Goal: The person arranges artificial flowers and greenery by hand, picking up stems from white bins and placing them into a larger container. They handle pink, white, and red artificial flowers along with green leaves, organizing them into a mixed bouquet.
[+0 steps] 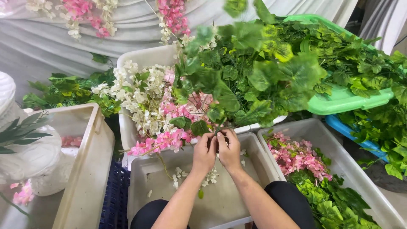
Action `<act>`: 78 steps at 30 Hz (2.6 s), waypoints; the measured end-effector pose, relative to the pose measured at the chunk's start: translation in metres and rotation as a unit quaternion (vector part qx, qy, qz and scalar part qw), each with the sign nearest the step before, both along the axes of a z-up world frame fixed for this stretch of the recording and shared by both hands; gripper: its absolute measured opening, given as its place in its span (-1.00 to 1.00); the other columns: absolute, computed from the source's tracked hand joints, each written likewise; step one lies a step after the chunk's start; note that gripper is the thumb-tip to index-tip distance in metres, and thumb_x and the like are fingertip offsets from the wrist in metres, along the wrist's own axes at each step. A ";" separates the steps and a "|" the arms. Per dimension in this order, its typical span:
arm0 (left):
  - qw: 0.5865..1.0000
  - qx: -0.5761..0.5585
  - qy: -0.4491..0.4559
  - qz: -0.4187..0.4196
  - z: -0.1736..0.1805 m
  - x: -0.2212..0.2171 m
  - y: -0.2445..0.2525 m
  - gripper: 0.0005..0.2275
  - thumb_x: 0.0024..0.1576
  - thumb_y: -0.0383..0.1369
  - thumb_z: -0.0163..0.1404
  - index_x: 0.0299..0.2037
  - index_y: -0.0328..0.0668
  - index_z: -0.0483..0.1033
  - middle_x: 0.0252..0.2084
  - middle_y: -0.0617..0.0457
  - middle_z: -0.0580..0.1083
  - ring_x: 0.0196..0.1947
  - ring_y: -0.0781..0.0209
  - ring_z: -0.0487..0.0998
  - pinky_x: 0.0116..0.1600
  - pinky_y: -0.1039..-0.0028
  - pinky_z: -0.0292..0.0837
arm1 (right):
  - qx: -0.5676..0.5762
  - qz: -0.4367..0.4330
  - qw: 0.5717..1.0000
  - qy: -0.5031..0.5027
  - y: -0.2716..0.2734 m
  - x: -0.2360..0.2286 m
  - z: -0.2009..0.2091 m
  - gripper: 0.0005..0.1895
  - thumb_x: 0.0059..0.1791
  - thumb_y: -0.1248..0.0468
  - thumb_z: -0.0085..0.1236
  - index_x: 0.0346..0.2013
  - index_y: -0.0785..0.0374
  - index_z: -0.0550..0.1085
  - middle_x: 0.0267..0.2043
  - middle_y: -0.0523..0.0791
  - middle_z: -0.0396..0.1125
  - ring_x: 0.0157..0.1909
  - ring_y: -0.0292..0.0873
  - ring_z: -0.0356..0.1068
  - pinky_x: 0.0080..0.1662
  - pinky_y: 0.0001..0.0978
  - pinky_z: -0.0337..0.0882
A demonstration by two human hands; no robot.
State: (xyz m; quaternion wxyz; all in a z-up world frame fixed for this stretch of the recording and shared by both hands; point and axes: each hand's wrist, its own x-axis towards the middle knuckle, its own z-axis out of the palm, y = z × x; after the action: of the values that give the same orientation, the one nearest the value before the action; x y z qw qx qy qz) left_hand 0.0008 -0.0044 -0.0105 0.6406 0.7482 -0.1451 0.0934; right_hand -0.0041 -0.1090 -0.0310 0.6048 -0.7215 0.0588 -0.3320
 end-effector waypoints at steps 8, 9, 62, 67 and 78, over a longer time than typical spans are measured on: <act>0.986 -0.019 0.147 -0.076 -0.003 0.003 -0.008 -0.81 0.30 -0.28 -0.12 -0.04 0.01 0.57 -0.45 0.02 0.52 -0.40 0.19 0.51 -0.21 0.28 0.49 | -0.019 -0.009 0.998 0.052 -0.011 -0.013 0.018 -0.83 0.06 0.24 0.11 -0.34 0.24 0.56 -0.35 0.01 0.38 -0.20 -0.01 0.50 -0.16 -0.22 0.52; 0.982 -0.041 0.162 -0.087 -0.003 0.004 -0.009 -0.78 0.32 -0.27 -0.16 -0.04 -0.03 0.57 -0.52 0.04 0.47 -0.44 0.23 0.46 -0.25 0.34 0.48 | -0.010 0.004 0.998 0.063 -0.012 -0.015 0.019 -0.81 0.07 0.25 0.09 -0.34 0.28 0.54 -0.35 0.06 0.37 -0.19 0.00 0.48 -0.15 -0.17 0.51; 0.792 0.432 -0.129 -0.412 -0.071 -0.076 -0.355 -0.73 0.29 -0.25 -0.24 0.06 0.03 0.51 0.07 0.01 0.51 0.18 -0.11 0.46 0.30 -0.06 0.21 | -0.397 -0.383 0.797 0.246 -0.365 -0.254 -0.065 -0.20 0.11 -0.17 0.05 0.53 0.13 0.14 0.60 0.25 -0.47 0.60 0.28 -0.56 0.39 0.27 -0.46; 0.715 0.528 -0.067 -0.454 -0.126 -0.064 -0.388 -0.69 0.31 -0.26 -0.32 0.13 0.13 0.46 0.22 0.11 0.46 0.32 -0.05 0.37 0.39 -0.15 -0.02 | -0.369 -0.388 0.789 0.300 -0.376 -0.270 -0.109 -0.21 0.09 -0.19 0.05 0.49 0.13 0.19 0.61 0.23 -0.46 0.61 0.28 -0.53 0.39 0.30 -0.40; 0.636 0.656 -0.077 -0.400 -0.190 -0.105 -0.422 -0.76 0.28 -0.18 -0.20 0.05 0.08 0.45 0.26 -0.14 0.28 0.45 -0.28 0.10 0.49 -0.11 -0.25 | -0.239 -0.270 0.677 0.641 -0.366 -0.295 -0.225 -0.24 0.05 -0.48 -0.46 0.21 -0.11 0.38 0.51 0.05 0.06 0.65 0.08 -0.33 0.45 0.29 -0.45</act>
State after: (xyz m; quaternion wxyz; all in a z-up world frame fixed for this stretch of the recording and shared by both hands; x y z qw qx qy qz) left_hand -0.1040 -0.4268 -0.2001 -0.0572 0.8307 -0.5019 -0.2341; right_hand -0.2992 -0.4754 -0.2560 0.1102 -0.8303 0.5430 0.0606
